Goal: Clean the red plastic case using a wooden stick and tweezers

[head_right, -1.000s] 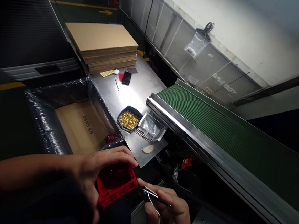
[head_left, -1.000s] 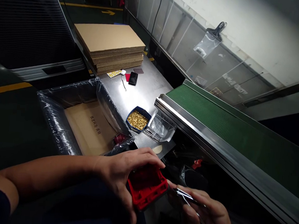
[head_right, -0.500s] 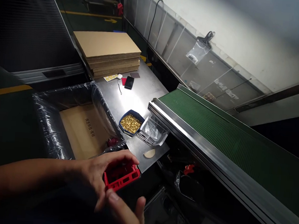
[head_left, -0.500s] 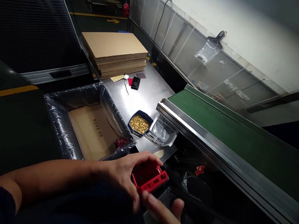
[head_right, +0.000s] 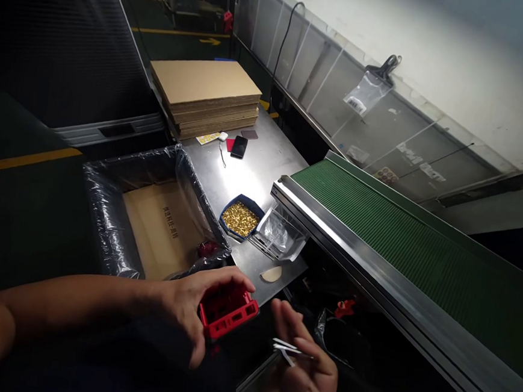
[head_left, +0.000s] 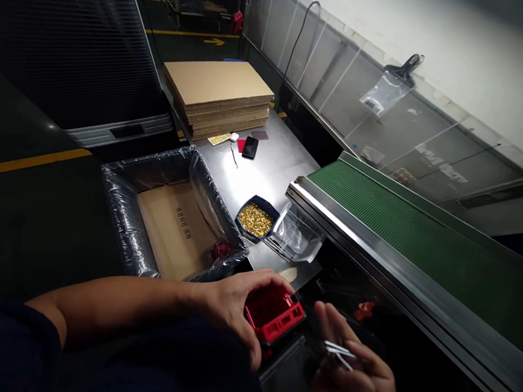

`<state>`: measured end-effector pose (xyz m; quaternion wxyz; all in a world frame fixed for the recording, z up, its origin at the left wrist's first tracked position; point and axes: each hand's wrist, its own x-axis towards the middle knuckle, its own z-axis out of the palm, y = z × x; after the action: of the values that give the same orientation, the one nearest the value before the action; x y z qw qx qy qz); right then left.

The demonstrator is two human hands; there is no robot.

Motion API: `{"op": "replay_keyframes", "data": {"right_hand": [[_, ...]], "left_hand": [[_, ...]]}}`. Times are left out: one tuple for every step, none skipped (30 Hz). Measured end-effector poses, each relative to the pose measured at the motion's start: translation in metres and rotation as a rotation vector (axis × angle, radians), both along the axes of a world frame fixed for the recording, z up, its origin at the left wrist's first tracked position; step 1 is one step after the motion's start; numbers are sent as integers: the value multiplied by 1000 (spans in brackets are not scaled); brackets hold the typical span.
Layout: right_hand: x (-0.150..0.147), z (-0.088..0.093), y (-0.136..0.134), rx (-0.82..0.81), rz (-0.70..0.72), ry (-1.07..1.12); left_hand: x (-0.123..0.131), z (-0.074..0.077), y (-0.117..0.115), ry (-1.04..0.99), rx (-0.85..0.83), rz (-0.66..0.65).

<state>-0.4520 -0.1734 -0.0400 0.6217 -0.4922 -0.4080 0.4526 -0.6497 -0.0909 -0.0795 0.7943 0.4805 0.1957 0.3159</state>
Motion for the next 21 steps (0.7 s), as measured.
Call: {"op": "replay_keyframes", "data": {"right_hand": [[7, -8, 4, -30, -84, 25], [13, -16, 7, -51, -172, 34], [18, -23, 8, -72, -250, 19], [22, -29, 7, -104, -315, -17], [25, -35, 5, -151, -351, -62], [27, -38, 3, -214, -350, -101], [28, -40, 1, -286, -320, -131], [29, -41, 0, -355, -284, -154], [29, -41, 0, -412, -253, -178], [30, -41, 0, -451, -230, -200], [30, -41, 2, -477, -217, -222], [30, -42, 4, -493, -213, -245], [31, -45, 6, -501, -204, -266], [33, -49, 8, -502, -187, -284], [35, -54, 11, -501, -165, -297], [39, -61, 16, -497, -145, -312], [45, -68, 21, -495, -127, -333], [52, -74, 28, -497, -113, -356], [62, -78, 38, -500, -105, -381], [74, -79, 49, -501, -104, -407], [87, -78, 62, -499, -115, -440]], "left_hand": [[-1, -1, -1, -4, -3, -3], [-1, -2, -2, -10, -10, -15], [-2, -3, -4, -7, -18, -29], [-3, -5, -8, 6, -31, -47], [-4, -7, -12, 25, -56, -75], [-6, -10, -18, 44, -95, -119], [-7, -14, -24, 62, -146, -169], [-9, -19, -29, 72, -200, -219], [-12, -24, -34, 80, -249, -256], [-15, -28, -38, 77, -281, -263], [-18, -32, -39, 61, -304, -257], [-23, -35, -39, 43, -319, -250], [-28, -36, -38, 31, -326, -252], [-34, -36, -35, 34, -329, -268], [-40, -34, -31, 57, -317, -292], [-47, -31, -26, 103, -288, -313], [-53, -28, -22, 159, -251, -323], [-58, -25, -18, 217, -211, -319], [-62, -22, -16, 267, -176, -309], [-65, -20, -15, 307, -151, -298], [-66, -20, -15, 334, -139, -289]]}}
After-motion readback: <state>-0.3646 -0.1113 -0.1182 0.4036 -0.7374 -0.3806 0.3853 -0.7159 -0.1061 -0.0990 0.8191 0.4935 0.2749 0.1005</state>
